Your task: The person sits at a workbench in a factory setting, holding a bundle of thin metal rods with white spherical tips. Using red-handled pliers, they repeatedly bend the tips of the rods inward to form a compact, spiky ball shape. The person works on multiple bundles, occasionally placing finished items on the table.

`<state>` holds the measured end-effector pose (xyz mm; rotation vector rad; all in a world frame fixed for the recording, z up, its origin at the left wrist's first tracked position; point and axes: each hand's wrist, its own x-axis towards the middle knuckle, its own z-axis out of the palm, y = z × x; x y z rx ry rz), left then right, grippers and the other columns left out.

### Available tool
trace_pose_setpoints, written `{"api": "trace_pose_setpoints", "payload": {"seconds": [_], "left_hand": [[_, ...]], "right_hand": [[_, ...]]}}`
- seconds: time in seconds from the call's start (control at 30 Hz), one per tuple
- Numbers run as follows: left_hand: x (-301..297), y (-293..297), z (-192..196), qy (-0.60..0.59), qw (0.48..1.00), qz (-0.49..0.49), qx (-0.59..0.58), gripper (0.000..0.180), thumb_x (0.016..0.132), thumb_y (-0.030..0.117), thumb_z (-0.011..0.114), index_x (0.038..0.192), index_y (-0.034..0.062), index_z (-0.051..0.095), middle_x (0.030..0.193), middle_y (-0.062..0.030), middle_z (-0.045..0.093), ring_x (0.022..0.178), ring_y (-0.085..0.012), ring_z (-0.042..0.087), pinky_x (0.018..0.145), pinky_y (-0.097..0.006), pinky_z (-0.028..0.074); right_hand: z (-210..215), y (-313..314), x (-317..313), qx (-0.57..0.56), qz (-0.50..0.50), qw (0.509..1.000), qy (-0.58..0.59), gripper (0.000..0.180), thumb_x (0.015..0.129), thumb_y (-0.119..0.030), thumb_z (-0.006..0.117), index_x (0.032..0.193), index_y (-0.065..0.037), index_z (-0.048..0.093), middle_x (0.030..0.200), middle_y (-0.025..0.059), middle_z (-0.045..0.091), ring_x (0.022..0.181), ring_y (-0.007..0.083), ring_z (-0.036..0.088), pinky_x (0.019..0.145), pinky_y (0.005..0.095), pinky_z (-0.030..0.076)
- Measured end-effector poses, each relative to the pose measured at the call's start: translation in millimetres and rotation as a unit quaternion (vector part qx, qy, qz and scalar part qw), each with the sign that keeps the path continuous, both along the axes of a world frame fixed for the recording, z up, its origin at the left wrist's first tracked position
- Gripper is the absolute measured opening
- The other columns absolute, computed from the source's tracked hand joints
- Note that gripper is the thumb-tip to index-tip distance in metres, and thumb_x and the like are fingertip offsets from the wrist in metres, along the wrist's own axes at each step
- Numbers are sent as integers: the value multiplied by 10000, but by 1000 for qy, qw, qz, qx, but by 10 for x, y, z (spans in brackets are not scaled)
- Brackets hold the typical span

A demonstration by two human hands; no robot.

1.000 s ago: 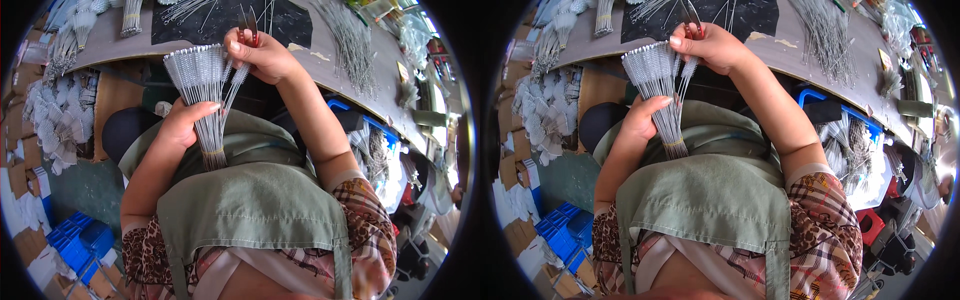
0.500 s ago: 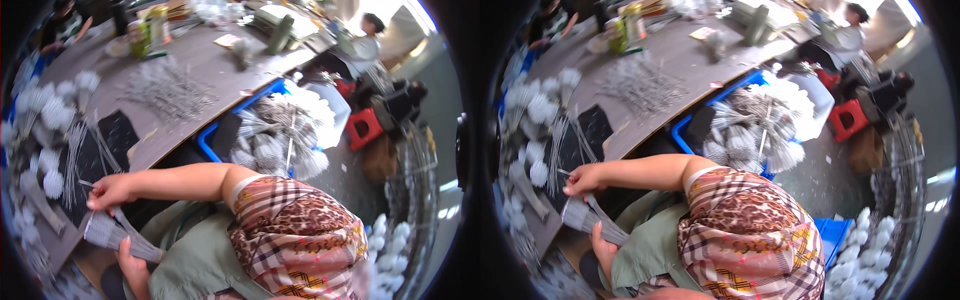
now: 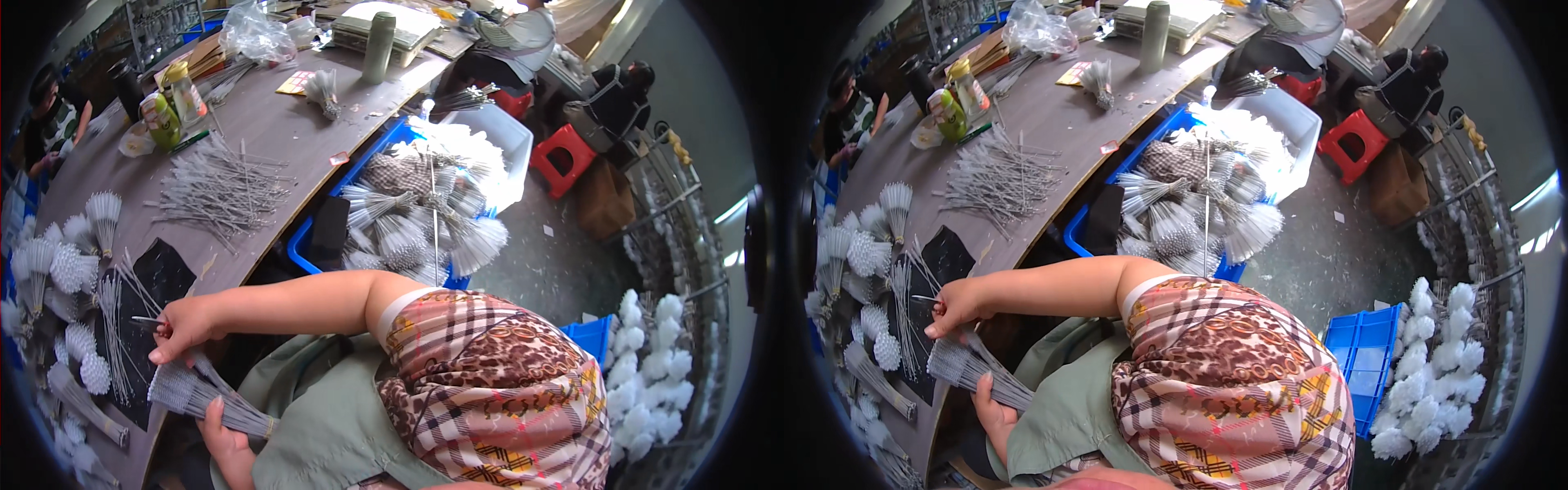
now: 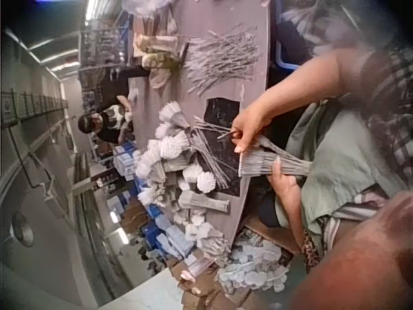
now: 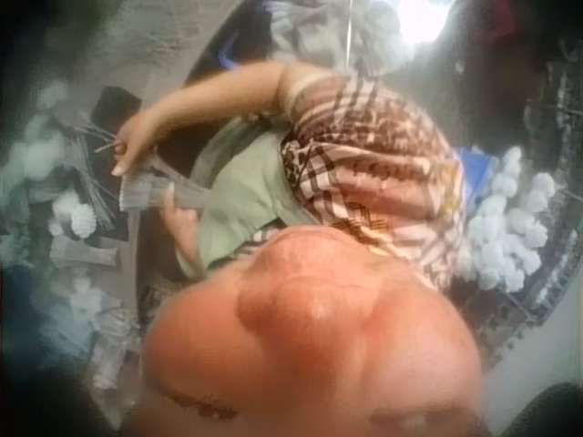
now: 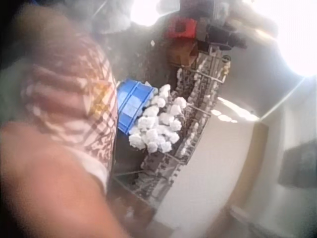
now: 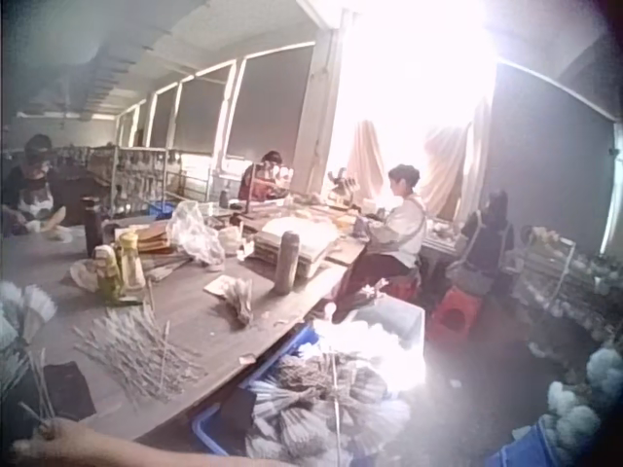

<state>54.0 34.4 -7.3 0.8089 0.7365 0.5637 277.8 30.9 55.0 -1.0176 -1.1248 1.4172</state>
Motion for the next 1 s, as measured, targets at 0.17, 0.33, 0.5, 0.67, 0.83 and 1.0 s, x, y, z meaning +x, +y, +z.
{"api": "trace_pose_setpoints", "payload": {"seconds": [0.17, 0.33, 0.5, 0.67, 0.83, 1.0], "left_hand": [[197, -228, 341, 9, 999, 45, 4, 502, 712, 39, 603, 1185, -22, 448, 1055, -108, 536, 949, -207, 561, 824, -359, 478], [-123, -180, 44, -40, 998, 36, -27, 413, 690, 56, 664, 1070, -27, 526, 935, -94, 590, 832, -200, 596, 776, -345, 494], [-375, -200, 13, -75, 995, 41, -44, 378, 670, 124, 669, 988, -52, 563, 881, -135, 601, 786, -219, 593, 719, -338, 500], [-499, -250, -1, -61, 993, 96, -34, 332, 688, 88, 649, 978, -46, 558, 836, -129, 610, 724, -219, 610, 681, -331, 520], [-500, -261, -1, -58, 990, 123, -43, 299, 702, 56, 632, 974, -40, 552, 833, -114, 612, 725, -200, 617, 679, -331, 529], [-448, -213, 10, -51, 992, 112, -42, 296, 702, 46, 628, 974, -44, 557, 848, -109, 613, 734, -200, 617, 685, -335, 530]], "right_hand": [[-109, 17, 4, -69, 2, 997, 30, 430, 771, -443, 674, 874, -33, 593, 746, 34, 551, 591, 115, 521, 519, 260, 429], [-208, 96, -201, 27, 81, 994, 67, 244, 785, -272, 692, 891, -84, 577, 737, -29, 537, 640, 51, 506, 521, 194, 432], [-288, 272, -454, 24, 151, 983, 107, 274, 784, -233, 700, 948, -54, 573, 749, -20, 552, 632, 46, 502, 543, 183, 420], [-307, 355, -640, 28, 184, 978, 90, 279, 780, -251, 709, 930, -53, 583, 723, -35, 539, 640, 40, 490, 547, 177, 410], [-340, 390, -663, 3, 174, 983, 62, 274, 776, -273, 713, 908, -64, 595, 707, -39, 535, 596, 32, 485, 496, 152, 366], [-374, 394, -630, -6, 107, 994, -3, 319, 756, -340, 724, 881, -74, 600, 677, -26, 540, 511, 34, 468, 394, 151, 288]]}}
